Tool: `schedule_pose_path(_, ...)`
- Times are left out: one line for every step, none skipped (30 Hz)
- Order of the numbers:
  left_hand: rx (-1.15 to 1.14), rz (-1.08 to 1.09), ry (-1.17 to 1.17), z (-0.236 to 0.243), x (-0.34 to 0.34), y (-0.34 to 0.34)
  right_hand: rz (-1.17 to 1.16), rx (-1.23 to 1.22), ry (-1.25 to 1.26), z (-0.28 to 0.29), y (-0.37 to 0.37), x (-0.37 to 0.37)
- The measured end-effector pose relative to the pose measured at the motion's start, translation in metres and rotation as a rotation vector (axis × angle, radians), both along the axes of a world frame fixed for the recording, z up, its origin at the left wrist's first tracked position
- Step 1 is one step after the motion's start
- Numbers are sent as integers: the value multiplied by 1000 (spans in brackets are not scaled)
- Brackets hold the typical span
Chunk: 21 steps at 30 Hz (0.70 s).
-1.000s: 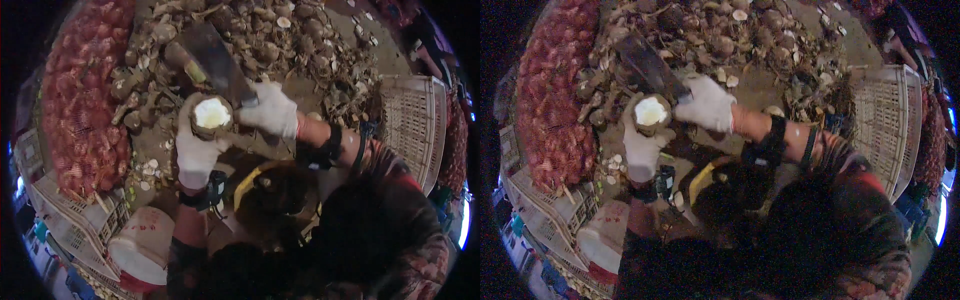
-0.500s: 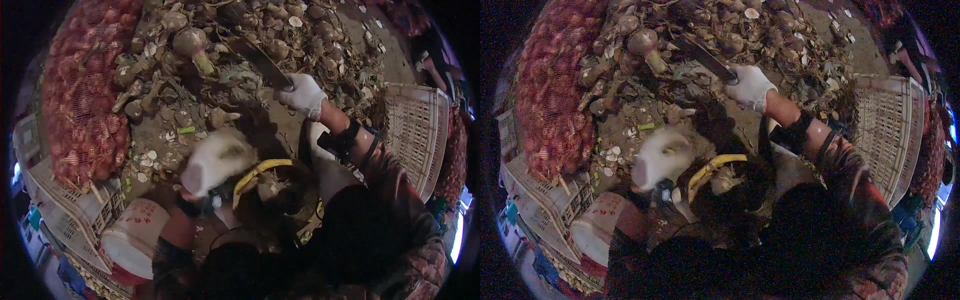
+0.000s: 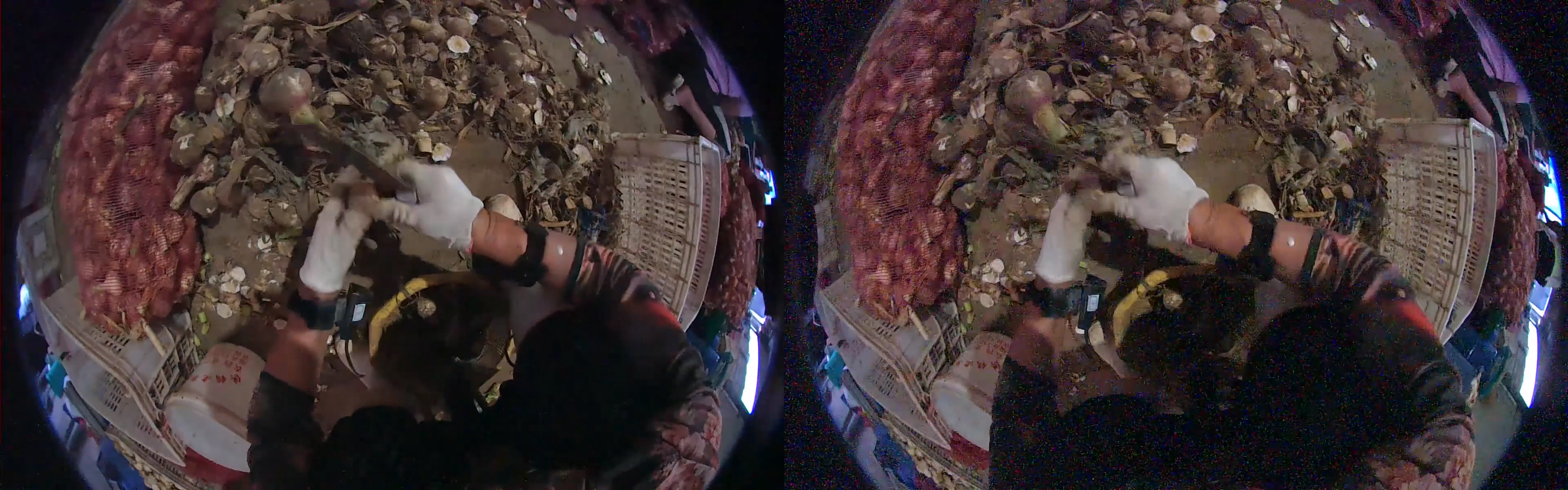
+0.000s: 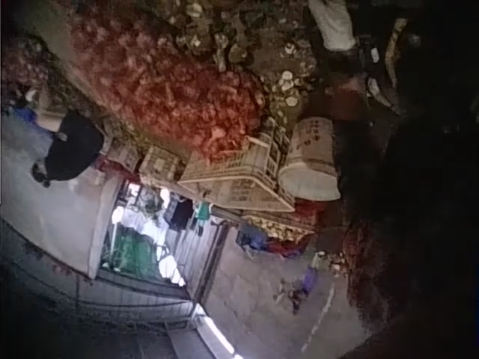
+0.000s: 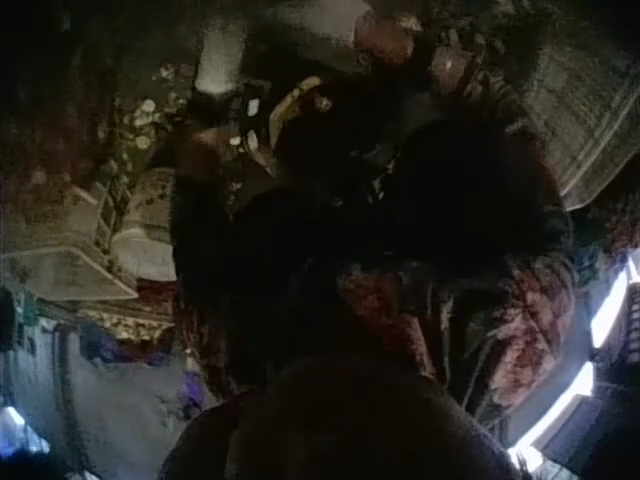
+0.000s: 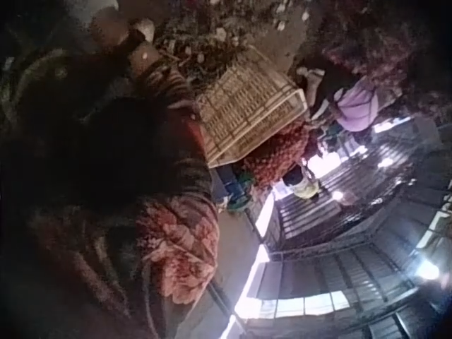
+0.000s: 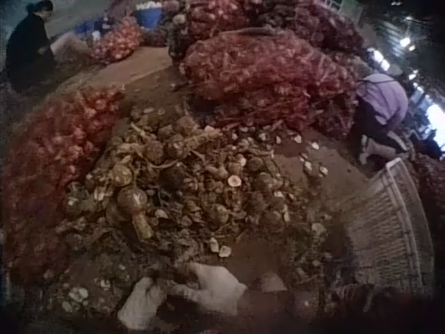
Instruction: Trimming and peeling large tubers using a cleaver in a processing facility.
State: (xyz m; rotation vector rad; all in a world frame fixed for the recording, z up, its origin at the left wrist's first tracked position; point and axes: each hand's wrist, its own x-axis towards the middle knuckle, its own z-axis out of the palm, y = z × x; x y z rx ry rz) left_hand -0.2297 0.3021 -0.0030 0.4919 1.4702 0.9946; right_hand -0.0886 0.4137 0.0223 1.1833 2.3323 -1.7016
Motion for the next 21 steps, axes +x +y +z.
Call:
schedule_pose_path(169,-58,91,7,0,-3,-106,-108,103,14,2,-6)
schedule_pose_path(262,-138,402,9,-1,1,-144,-194,159,27,8,-10)
schedule_pose_path(267,-142,393,19,1,8,-150,-189,152,24,14,-7)
schedule_pose_path(206,-253,691,33,2,17,-153,-217,175,20,21,-4)
schedule_pose_path(133,-360,996,42,1,20,-150,-250,206,18,23,-4)
schedule_pose_path(287,-290,1040,39,1,17,-176,-322,194,20,22,-4)
schedule_pose_path(287,-290,1041,33,1,15,-176,-322,195,21,22,-6)
schedule_pose_path(280,-169,729,28,1,12,-164,-267,212,20,21,-9)
schedule_pose_path(268,-49,415,24,1,9,-153,-210,227,19,20,-11)
schedule_pose_path(267,-50,417,21,2,7,-154,-212,229,21,19,-10)
schedule_pose_path(231,116,244,21,3,4,-121,-77,113,23,19,-9)
schedule_pose_path(194,280,70,21,3,1,-88,59,-4,25,19,-8)
schedule_pose_path(191,281,73,23,4,0,-87,56,-1,28,17,-5)
schedule_pose_path(166,208,119,31,5,3,125,259,15,34,14,-1)
schedule_pose_path(140,134,165,36,5,4,335,462,30,38,11,1)
schedule_pose_path(141,136,169,31,5,2,360,501,103,36,6,-1)
schedule_pose_path(303,171,63,21,5,-1,358,508,104,40,6,-2)
schedule_pose_path(453,205,-43,11,4,-7,394,582,120,42,4,-4)
schedule_pose_path(601,238,-148,4,2,-12,429,655,136,43,2,-7)
schedule_pose_path(600,234,-153,3,3,-13,440,680,129,41,2,-6)
schedule_pose_path(497,188,20,5,4,-16,436,679,126,40,2,-5)
